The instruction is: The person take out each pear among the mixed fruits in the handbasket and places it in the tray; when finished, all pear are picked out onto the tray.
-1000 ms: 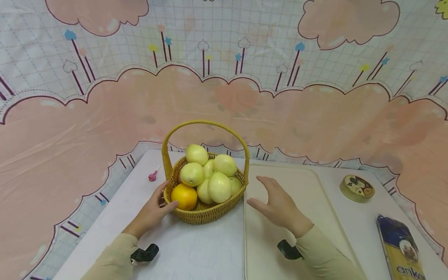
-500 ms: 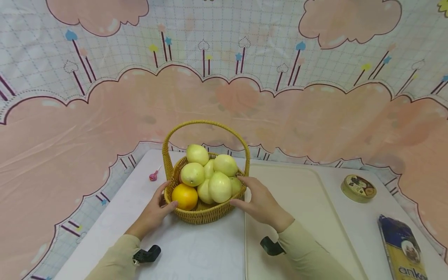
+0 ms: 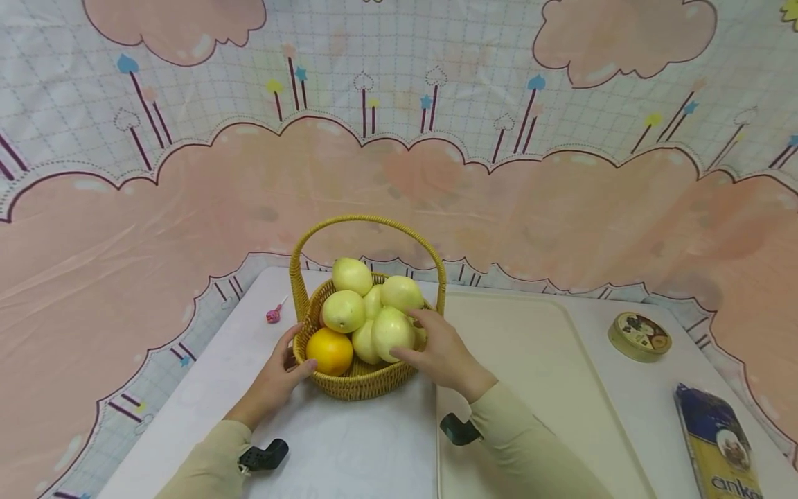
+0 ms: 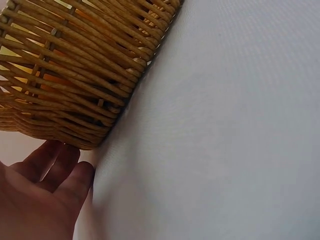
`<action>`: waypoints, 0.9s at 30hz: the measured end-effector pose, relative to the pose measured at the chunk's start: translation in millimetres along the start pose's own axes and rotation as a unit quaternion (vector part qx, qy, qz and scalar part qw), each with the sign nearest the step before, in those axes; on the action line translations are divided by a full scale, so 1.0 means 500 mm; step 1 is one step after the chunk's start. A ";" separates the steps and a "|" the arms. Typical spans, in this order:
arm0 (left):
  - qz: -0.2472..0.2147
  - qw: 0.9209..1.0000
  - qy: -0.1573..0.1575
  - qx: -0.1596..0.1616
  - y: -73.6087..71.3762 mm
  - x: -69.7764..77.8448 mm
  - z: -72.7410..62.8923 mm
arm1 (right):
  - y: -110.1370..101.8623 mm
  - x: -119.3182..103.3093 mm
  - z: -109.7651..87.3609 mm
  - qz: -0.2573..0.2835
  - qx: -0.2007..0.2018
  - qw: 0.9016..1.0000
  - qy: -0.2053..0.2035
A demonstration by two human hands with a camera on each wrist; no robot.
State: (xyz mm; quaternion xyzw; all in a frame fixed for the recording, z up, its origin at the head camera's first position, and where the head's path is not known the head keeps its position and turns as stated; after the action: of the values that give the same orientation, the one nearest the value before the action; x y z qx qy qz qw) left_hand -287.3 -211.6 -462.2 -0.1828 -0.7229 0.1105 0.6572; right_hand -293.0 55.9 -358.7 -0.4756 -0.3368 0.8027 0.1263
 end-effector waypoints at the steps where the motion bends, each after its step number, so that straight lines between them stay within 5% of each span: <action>1: 0.000 1.000 0.001 0.001 0.000 0.001 0.000 | 0.003 0.001 0.002 0.003 0.000 1.000 0.001; 27: -0.009 1.000 0.004 0.003 0.002 0.003 -0.007 | 0.032 0.014 0.030 0.013 -0.002 0.999 0.044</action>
State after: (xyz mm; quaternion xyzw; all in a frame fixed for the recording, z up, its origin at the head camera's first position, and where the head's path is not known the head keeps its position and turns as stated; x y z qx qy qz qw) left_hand -283.7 -210.5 -460.8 -0.1746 -0.7213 0.1059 0.6619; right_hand -307.4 41.5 -369.3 -0.5155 -0.3265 0.7816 0.1294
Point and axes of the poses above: each hand's wrist, its own z-axis towards the middle knuckle, its own y-axis out of the palm, x = y × z, the point moved 9 cm from there along z, towards the middle knuckle, and after that the axes turned 1 degree about -y, right-handed, at the moved point
